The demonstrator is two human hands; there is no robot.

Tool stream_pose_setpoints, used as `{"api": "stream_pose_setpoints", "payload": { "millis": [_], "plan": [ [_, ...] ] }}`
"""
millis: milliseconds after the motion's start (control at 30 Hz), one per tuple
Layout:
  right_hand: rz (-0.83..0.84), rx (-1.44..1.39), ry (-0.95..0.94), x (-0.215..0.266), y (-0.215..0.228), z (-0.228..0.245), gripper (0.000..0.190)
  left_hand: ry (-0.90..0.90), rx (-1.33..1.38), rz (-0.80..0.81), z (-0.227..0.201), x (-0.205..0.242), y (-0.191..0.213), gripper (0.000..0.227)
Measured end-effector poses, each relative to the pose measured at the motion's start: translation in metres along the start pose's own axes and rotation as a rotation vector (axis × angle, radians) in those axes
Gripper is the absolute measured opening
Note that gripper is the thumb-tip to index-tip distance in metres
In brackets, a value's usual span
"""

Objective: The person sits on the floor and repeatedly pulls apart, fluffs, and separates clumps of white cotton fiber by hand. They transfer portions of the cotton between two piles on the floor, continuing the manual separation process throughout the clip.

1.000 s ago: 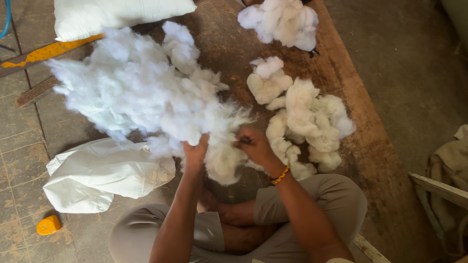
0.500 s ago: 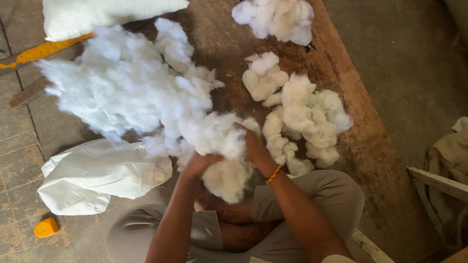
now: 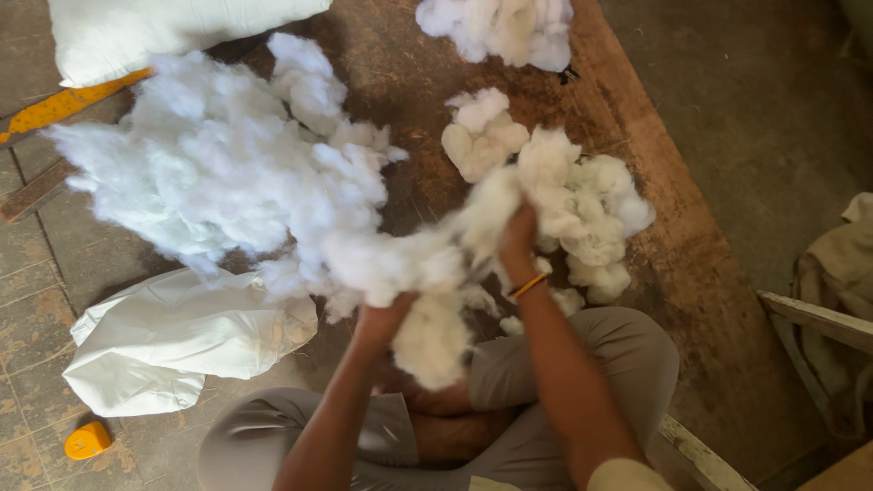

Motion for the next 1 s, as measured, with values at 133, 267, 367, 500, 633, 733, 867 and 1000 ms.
{"api": "stream_pose_setpoints", "payload": {
  "millis": [133, 267, 367, 500, 633, 733, 867, 1000],
  "plan": [
    [0.043, -0.027, -0.046, -0.008, 0.010, 0.007, 0.066, -0.106, 0.048, -0.077, -0.025, 0.002, 0.011, 0.045],
    [0.270, 0.003, -0.025, 0.037, -0.018, 0.015, 0.066, -0.150, 0.006, -0.057, -0.030, -0.007, 0.002, 0.044],
    [0.401, 0.061, 0.045, 0.073, -0.037, 0.025, 0.066, -0.127, 0.117, -0.043, -0.019, -0.012, -0.006, 0.043],
    [0.456, 0.164, 0.127, 0.090, -0.056, 0.039, 0.066, -0.144, 0.139, -0.078, -0.015, -0.017, -0.004, 0.047],
    [0.491, 0.186, 0.149, 0.092, -0.067, 0.048, 0.067, -0.271, 0.124, -0.245, -0.024, -0.018, 0.008, 0.051],
    [0.567, 0.184, 0.175, 0.094, -0.070, 0.054, 0.067, -0.337, 0.125, -0.317, -0.033, -0.018, 0.006, 0.054],
    [0.691, 0.115, 0.161, 0.097, -0.059, 0.061, 0.068, -0.429, 0.143, -0.384, -0.050, -0.012, 0.012, 0.058],
    [0.767, -0.043, 0.087, 0.073, -0.023, 0.074, 0.069, -0.521, 0.264, -0.426, -0.083, -0.006, 0.033, 0.062]
  ]
}}
Point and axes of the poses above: each hand's wrist, its own x-axis away from the middle knuckle, its own y-axis out of the back of the hand, z = x × y, the point moved 2 cm from there along -x, towards the middle knuckle, and after that the axes turned 15 degrees about y, right-handed, at the moved point
